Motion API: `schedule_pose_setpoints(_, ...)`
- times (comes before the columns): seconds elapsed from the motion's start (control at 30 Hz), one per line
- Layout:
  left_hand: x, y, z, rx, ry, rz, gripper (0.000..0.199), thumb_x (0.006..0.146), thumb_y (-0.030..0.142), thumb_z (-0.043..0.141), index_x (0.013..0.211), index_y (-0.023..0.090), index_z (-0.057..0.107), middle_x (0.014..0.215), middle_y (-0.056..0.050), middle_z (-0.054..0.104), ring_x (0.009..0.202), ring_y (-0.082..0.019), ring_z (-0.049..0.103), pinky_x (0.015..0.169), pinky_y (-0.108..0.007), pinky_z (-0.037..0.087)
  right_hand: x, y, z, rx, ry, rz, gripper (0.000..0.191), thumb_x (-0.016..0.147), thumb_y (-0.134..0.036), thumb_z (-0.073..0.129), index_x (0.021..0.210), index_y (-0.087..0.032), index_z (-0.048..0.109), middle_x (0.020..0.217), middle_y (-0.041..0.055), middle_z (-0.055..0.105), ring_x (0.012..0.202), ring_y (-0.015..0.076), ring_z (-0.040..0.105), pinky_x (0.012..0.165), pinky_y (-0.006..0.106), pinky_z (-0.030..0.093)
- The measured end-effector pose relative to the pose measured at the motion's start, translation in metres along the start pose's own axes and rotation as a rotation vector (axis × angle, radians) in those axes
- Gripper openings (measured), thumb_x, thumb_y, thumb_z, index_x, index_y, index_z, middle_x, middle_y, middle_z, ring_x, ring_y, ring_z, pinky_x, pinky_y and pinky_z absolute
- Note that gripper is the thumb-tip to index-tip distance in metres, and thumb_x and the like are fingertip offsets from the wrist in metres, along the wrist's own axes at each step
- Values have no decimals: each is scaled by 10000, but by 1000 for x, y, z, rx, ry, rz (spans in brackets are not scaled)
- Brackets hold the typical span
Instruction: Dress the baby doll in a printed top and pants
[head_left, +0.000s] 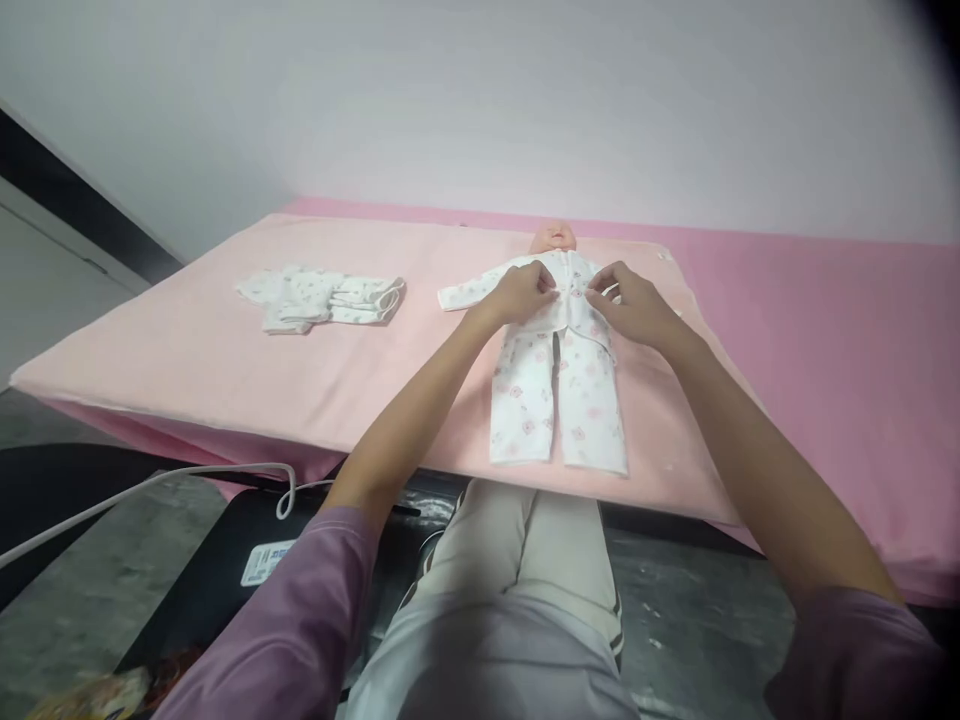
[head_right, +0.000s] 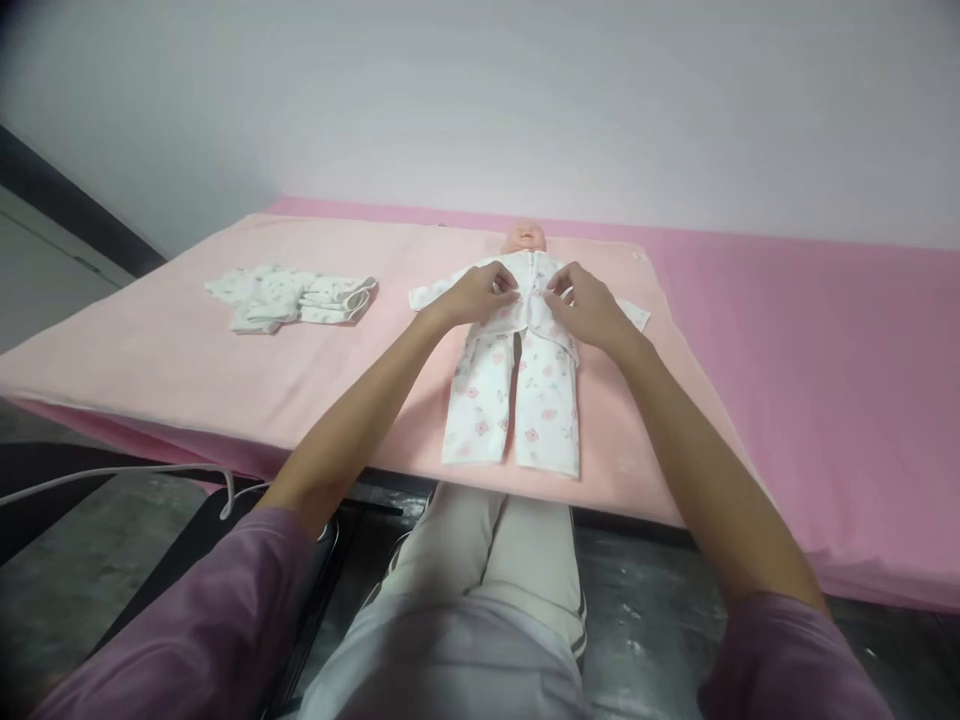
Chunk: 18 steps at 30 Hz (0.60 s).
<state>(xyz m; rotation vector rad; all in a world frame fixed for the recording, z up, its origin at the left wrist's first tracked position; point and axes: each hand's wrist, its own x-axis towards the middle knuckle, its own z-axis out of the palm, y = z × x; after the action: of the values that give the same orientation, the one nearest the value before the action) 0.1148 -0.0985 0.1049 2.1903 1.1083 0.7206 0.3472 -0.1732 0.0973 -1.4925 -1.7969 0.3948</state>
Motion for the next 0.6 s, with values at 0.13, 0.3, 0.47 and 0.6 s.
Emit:
schedule_pose_setpoints(0.13, 35, -15, -7, -25, -147, -53, 205, 892, 244, 801, 1076, 205, 719, 1140, -89, 760, 925, -215, 680, 765, -335, 469, 48, 24, 0, 16, -270, 138, 280, 922, -401, 837, 1093, -205, 735, 1045, 74, 769, 817, 175, 617, 744, 332, 502)
schedule_pose_setpoints(0.3, 47, -20, -9, -68, -241, -51, 100, 850, 243, 771, 937, 213, 807, 920, -60, 755, 773, -184, 615, 674, -339, 396, 62, 35, 2, 80, -354, 98, 296, 925, -473, 848, 1066, -220, 786, 954, 50, 734, 792, 171, 597, 712, 329, 491)
schedule_pose_setpoints(0.47, 50, -22, -13, -120, -296, -56, 147, 844, 347, 797, 909, 232, 861, 921, -53, 742, 789, -173, 585, 669, -331, 376, 59, 34, 5, 140, -316, 78, 309, 910, -522, 868, 1006, -231, 824, 1068, 63, 780, 888, 189, 642, 830, 372, 542)
schedule_pose_setpoints(0.6, 49, -25, -14, -140, -278, -83, 226, 835, 445, 834, 871, 222, 834, 880, -42, 700, 753, -157, 553, 652, -326, 357, 57, 32, 6, 245, -221, 91, 341, 843, -537, 920, 947, -218, 859, 1055, 72, 822, 978, 236, 724, 928, 427, 578)
